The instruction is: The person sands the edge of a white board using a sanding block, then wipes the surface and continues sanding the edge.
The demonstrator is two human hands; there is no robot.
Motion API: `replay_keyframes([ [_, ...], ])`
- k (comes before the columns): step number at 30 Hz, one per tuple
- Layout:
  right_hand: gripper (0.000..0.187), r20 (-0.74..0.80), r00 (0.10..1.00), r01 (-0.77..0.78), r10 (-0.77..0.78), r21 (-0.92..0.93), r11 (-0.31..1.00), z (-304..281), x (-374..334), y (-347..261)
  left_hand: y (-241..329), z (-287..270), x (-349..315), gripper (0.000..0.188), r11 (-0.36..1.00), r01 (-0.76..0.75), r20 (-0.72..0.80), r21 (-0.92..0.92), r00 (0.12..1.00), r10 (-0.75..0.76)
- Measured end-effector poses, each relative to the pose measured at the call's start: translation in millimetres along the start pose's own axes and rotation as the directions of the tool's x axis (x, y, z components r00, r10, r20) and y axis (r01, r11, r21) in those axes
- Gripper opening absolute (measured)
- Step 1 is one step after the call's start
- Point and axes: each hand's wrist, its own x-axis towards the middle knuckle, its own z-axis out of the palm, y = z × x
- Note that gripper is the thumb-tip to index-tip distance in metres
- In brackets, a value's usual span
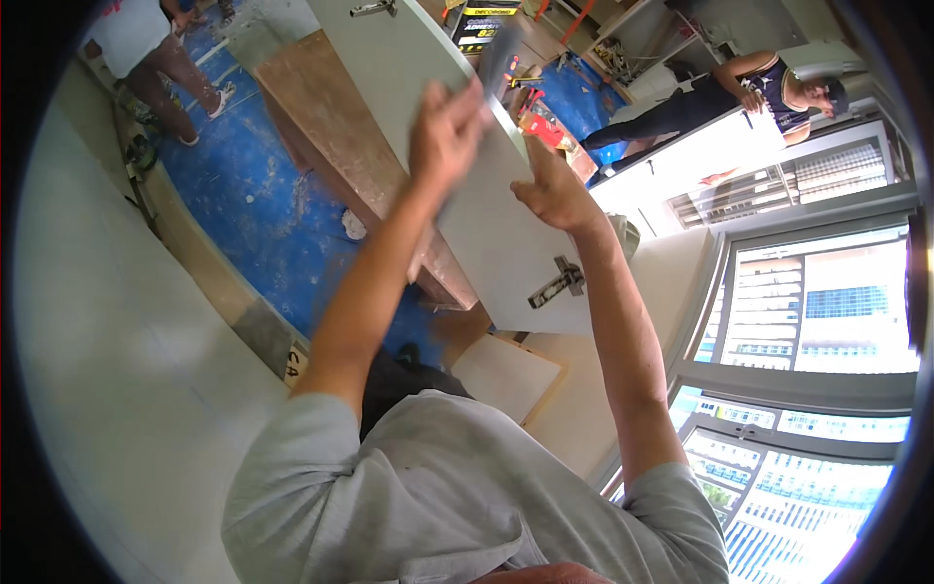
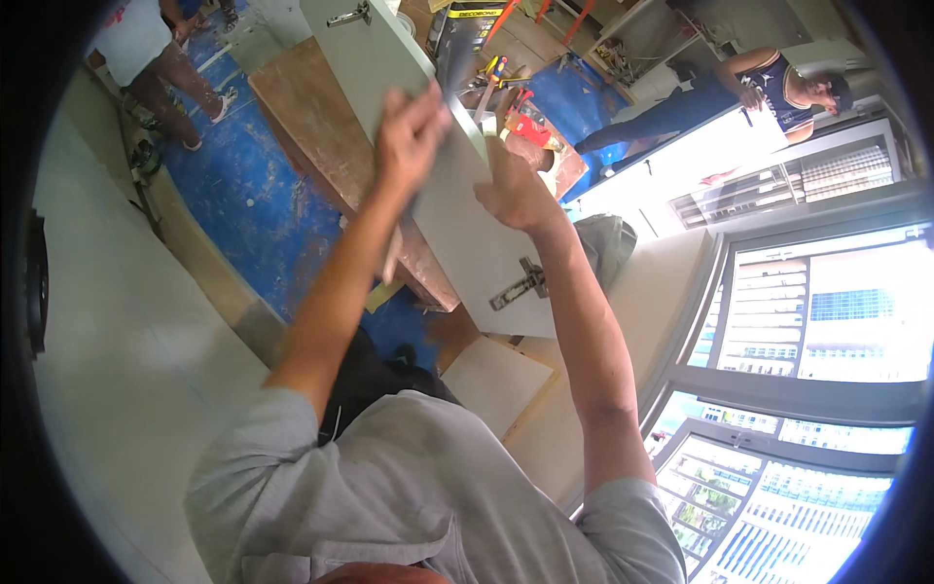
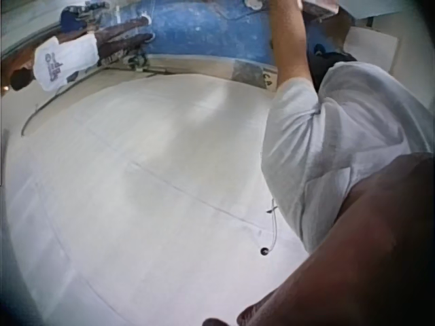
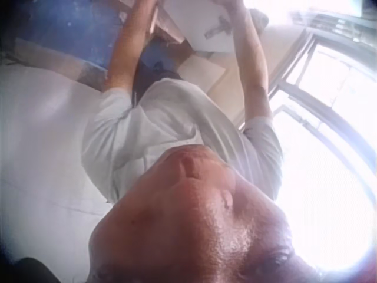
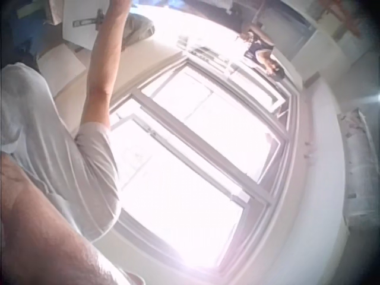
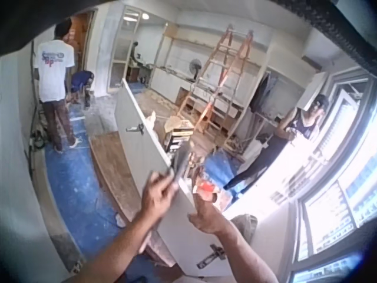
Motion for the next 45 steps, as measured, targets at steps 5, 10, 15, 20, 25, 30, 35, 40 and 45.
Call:
replay_keyframes([
  [5,0.057,-0.112,0.975,0.183,-0.189,-0.063,0.981,1.7,-1.0,-11.6,2.9,2.2,-26.4,0.047,0.987,-0.118,0.005,-0.108,0.993,0.120],
  [10,0.072,-0.034,0.996,0.082,-0.082,0.023,0.996,-1.1,-5.1,-11.4,-30.0,1.2,38.8,0.043,0.975,-0.106,-0.095,-0.195,0.991,0.089],
  [15,0.081,0.062,0.986,-0.158,0.154,0.063,0.985,-10.2,-7.8,-39.6,4.2,0.4,-36.7,0.053,0.970,-0.150,0.009,-0.189,0.988,0.155],
  [20,0.083,-0.073,0.995,0.061,-0.065,-0.061,0.996,1.9,-8.6,-27.8,-1.6,3.9,32.9,0.044,0.963,-0.185,-0.125,-0.196,0.979,0.162],
  [25,0.080,-0.082,0.990,0.109,-0.115,-0.073,0.991,-2.9,-7.3,-22.6,-9.0,-0.1,-62.2,0.053,0.966,-0.131,-0.077,-0.223,0.990,0.116],
  [30,0.082,0.061,0.997,-0.044,0.042,0.038,0.998,-5.6,-6.0,-28.5,-8.2,3.5,10.7,0.048,0.979,-0.141,-0.169,-0.147,0.979,0.116],
  [35,0.075,-0.003,0.999,0.044,-0.045,-0.079,0.996,-3.5,-3.3,-4.2,24.0,8.4,-81.4,0.049,0.912,-0.207,-0.170,-0.353,0.973,0.155],
  [40,0.076,-0.054,0.996,0.076,-0.074,0.036,0.996,1.3,-1.8,4.4,-29.3,3.9,21.6,0.036,0.995,-0.041,-0.114,-0.094,0.993,0.030],
  [45,0.077,-0.087,0.989,0.116,-0.121,-0.054,0.992,-2.3,0.9,-8.5,-11.6,0.1,-9.9,0.040,0.994,0.020,-0.035,-0.105,0.999,-0.024],
])
